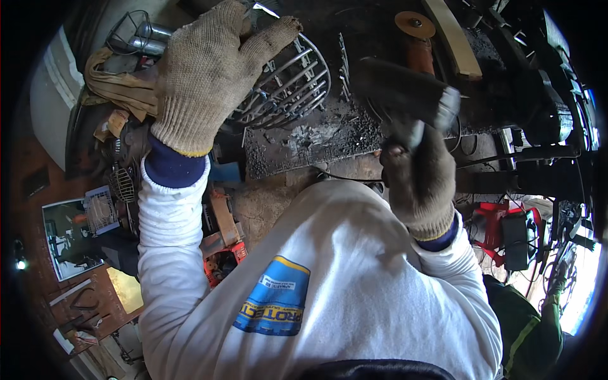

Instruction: The person uses a hammer to strike and straighten the metal bars of a hemispherical wire cage while holding it on a workbench.

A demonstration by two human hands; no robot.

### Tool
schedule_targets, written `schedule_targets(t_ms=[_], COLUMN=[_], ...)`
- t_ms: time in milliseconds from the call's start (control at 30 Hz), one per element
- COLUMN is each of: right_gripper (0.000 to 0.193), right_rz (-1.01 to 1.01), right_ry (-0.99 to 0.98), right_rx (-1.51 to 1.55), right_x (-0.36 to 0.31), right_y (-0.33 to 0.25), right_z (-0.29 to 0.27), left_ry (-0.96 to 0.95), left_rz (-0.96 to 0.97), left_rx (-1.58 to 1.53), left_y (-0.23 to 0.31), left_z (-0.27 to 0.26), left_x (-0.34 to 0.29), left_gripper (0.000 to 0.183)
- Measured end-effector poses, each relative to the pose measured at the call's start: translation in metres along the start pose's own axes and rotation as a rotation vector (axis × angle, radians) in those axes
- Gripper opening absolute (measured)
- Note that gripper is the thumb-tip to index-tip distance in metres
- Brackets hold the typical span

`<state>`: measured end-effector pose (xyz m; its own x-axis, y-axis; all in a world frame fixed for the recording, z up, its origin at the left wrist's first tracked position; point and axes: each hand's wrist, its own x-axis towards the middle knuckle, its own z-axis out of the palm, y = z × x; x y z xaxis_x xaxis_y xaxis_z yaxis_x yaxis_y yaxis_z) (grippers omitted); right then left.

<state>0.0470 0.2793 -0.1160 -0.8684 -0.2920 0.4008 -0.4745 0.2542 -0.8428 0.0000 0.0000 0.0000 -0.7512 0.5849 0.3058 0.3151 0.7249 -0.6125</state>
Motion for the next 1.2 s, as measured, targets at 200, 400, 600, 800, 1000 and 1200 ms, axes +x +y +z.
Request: schedule_targets(t_ms=[200,400,600,800,1000,1200], right_gripper=[0.038,0.041,0.039,0.037,0.025,0.034], right_rz=[0.217,0.076,0.059,0.288,0.596,0.630], right_ry=[-0.171,0.013,-0.008,-0.065,0.021,-0.097], right_rx=[-0.062,-0.008,0.035,0.107,0.353,0.365], right_x=[0.013,0.006,0.005,-0.010,-0.013,-0.019], right_y=[-0.005,-0.004,-0.010,0.007,0.029,0.032], right_z=[0.014,0.000,-0.001,0.002,-0.007,0.003], left_ry=[0.088,0.208,0.121,0.152,0.004,-0.196], left_rz=[-0.118,0.005,-0.091,-0.060,-0.609,-0.315], left_rx=[-0.232,-0.067,-0.223,-0.105,-1.068,-0.577], left_y=[0.001,0.000,0.003,-0.026,-0.040,-0.064], left_z=[-0.004,0.000,-0.006,0.033,0.025,0.028], left_x=[0.004,0.007,0.006,-0.013,-0.014,-0.018], left_gripper=[0.032,0.027,0.020,0.026,0.052,0.042])
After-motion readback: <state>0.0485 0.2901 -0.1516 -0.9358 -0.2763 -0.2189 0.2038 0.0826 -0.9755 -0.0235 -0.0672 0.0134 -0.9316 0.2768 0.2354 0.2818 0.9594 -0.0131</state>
